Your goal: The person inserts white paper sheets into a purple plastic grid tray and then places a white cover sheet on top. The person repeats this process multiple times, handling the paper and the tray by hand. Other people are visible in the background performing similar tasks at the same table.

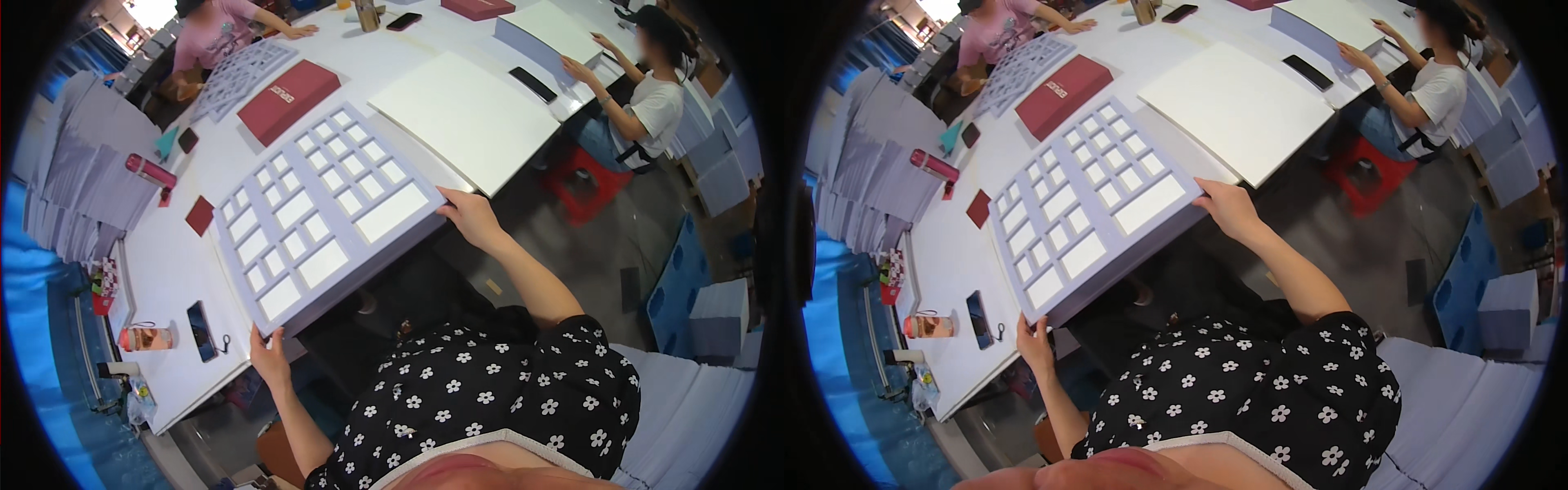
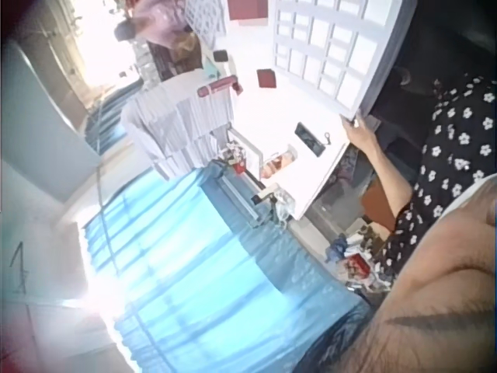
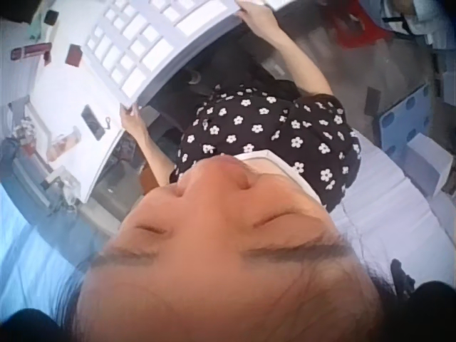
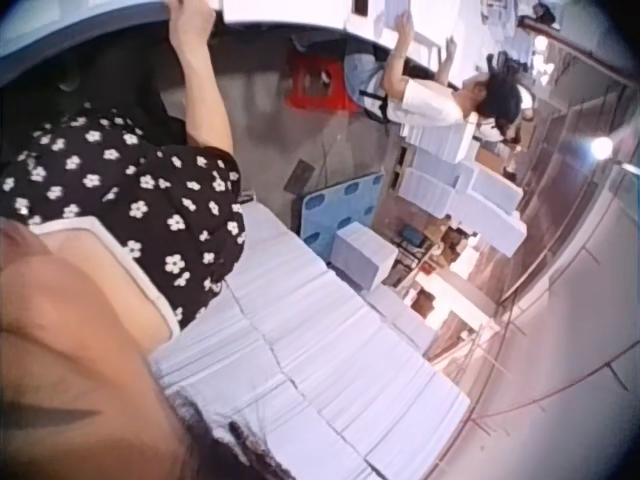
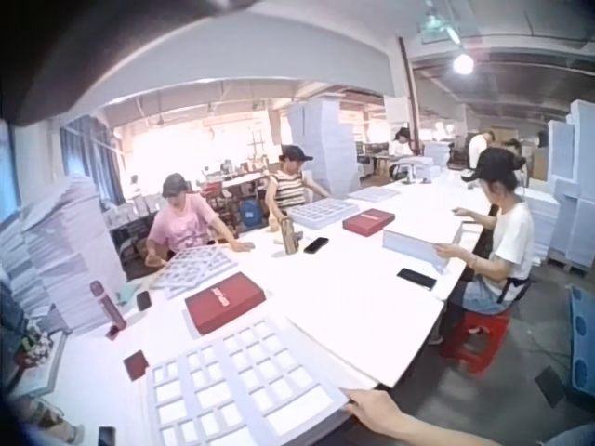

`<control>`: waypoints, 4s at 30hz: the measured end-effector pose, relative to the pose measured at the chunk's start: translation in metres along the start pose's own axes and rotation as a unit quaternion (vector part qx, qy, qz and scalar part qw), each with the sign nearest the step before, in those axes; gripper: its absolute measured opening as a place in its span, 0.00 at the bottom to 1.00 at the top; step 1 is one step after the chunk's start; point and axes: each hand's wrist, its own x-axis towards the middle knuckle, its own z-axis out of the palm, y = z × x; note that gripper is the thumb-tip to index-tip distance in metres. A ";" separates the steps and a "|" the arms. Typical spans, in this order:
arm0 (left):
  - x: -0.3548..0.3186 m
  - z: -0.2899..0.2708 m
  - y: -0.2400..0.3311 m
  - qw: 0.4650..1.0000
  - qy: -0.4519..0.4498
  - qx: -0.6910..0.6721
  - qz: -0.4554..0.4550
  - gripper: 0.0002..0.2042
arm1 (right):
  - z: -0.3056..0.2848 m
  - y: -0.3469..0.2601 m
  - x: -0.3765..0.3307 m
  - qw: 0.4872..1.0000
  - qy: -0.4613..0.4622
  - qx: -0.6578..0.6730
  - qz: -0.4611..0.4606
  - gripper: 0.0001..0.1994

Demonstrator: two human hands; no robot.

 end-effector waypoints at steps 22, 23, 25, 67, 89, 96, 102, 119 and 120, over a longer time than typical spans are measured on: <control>-0.009 0.004 -0.021 0.996 0.061 0.057 0.021 0.24 | 0.013 0.014 -0.003 0.986 0.082 -0.056 -0.136 0.18; -0.010 0.004 -0.020 0.996 0.059 0.062 0.021 0.24 | 0.011 0.014 -0.003 0.984 0.071 -0.089 -0.136 0.18; -0.013 0.007 -0.020 0.998 0.060 -0.032 0.013 0.25 | 0.008 0.021 -0.001 0.993 0.065 0.011 -0.098 0.19; 0.051 0.034 -0.105 0.943 0.226 0.213 0.118 0.12 | -0.054 0.167 -0.036 0.903 0.335 0.017 0.269 0.25; 0.053 0.028 -0.121 0.940 0.209 0.243 0.115 0.10 | -0.001 0.074 0.066 0.949 0.179 -0.251 -0.063 0.27; 0.060 0.037 -0.109 0.942 0.213 0.223 0.132 0.09 | 0.013 0.094 0.124 0.901 -0.017 -0.413 -0.131 0.14; 0.052 0.031 -0.110 0.940 0.214 0.226 0.143 0.08 | -0.049 0.080 0.076 0.899 0.187 -0.358 -0.172 0.08; 0.053 0.029 -0.118 0.936 0.219 0.223 0.161 0.11 | -0.034 0.153 -0.048 0.640 0.383 0.577 0.334 0.21; 0.056 0.030 -0.117 0.943 0.213 0.211 0.147 0.11 | -0.031 0.148 -0.045 0.670 0.347 0.562 0.340 0.19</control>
